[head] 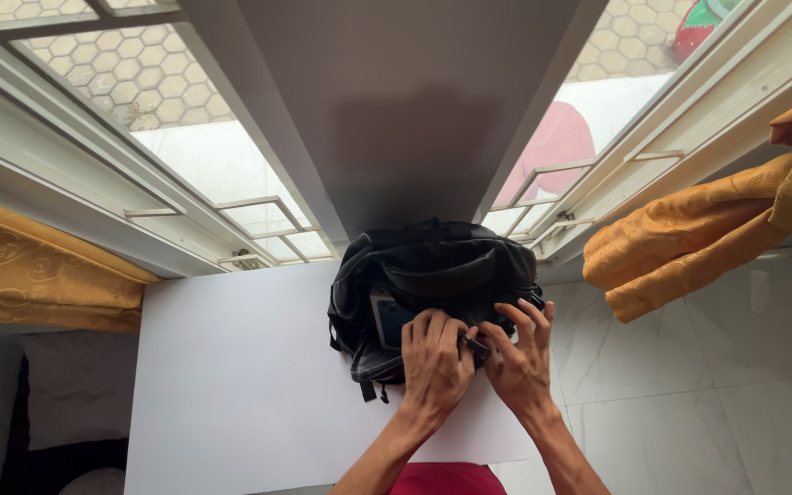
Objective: The person unzips a black backpack on a small white table and removes its contents one at a time, placing a charging cable, a phone, bottles, a small cable, and wired earbuds onto the table, coiling the longer cable by hand as they go.
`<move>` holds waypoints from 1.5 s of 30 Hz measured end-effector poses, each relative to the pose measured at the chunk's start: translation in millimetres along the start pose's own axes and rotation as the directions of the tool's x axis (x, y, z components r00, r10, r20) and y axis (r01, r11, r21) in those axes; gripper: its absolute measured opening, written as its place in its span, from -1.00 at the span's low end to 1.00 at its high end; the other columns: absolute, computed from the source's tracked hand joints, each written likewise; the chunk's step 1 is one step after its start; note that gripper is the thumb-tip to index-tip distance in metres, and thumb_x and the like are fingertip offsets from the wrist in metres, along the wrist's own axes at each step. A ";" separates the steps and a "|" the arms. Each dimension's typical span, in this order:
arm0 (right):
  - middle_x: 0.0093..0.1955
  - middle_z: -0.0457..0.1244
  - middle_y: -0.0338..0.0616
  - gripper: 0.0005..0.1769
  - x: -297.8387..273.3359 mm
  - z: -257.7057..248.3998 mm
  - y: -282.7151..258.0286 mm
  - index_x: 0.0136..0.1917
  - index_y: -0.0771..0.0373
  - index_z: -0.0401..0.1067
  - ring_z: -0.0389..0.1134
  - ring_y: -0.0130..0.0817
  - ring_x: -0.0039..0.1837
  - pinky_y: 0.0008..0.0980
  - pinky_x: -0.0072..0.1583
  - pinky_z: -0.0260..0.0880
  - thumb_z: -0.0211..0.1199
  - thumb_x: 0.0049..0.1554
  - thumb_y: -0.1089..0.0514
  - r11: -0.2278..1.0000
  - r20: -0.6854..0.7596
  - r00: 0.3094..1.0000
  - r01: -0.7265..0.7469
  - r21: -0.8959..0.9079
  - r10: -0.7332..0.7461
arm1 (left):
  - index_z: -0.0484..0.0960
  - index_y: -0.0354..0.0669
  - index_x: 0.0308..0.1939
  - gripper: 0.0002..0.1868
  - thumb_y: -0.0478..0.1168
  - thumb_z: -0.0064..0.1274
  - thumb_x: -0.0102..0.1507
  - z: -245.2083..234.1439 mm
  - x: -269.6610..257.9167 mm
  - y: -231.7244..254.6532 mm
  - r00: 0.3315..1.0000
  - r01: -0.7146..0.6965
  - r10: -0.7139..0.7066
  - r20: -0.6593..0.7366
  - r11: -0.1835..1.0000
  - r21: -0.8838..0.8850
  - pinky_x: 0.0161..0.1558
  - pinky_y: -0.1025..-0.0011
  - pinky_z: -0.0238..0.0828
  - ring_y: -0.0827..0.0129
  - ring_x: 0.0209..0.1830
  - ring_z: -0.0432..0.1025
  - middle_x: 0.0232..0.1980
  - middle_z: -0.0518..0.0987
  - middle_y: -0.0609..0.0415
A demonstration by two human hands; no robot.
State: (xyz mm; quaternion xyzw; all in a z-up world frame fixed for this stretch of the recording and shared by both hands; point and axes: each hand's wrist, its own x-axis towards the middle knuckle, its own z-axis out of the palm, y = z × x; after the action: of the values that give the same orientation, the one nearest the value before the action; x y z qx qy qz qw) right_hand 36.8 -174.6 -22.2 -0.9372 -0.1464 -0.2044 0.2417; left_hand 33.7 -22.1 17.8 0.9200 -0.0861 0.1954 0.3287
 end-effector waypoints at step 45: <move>0.28 0.24 -0.19 -0.83 18.1 33.7 -71.6 -0.10 0.09 0.61 0.08 -0.03 0.49 0.29 0.60 -0.25 0.44 0.03 0.05 0.987 -0.002 0.989 -0.145 -0.075 0.145 | 0.68 -0.24 -0.33 -0.83 -0.19 0.19 0.24 -50.8 -6.7 -87.9 0.990 0.134 -0.138 -0.015 0.982 -0.131 0.19 0.07 0.16 0.05 0.15 0.40 -0.19 0.61 0.03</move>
State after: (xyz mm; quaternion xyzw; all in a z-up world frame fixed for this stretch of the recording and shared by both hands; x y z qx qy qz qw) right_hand 36.4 -94.0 -12.7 -0.9541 -0.0704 -0.1900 0.2206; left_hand 37.5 78.2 0.8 0.8980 -0.0317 0.1775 0.4014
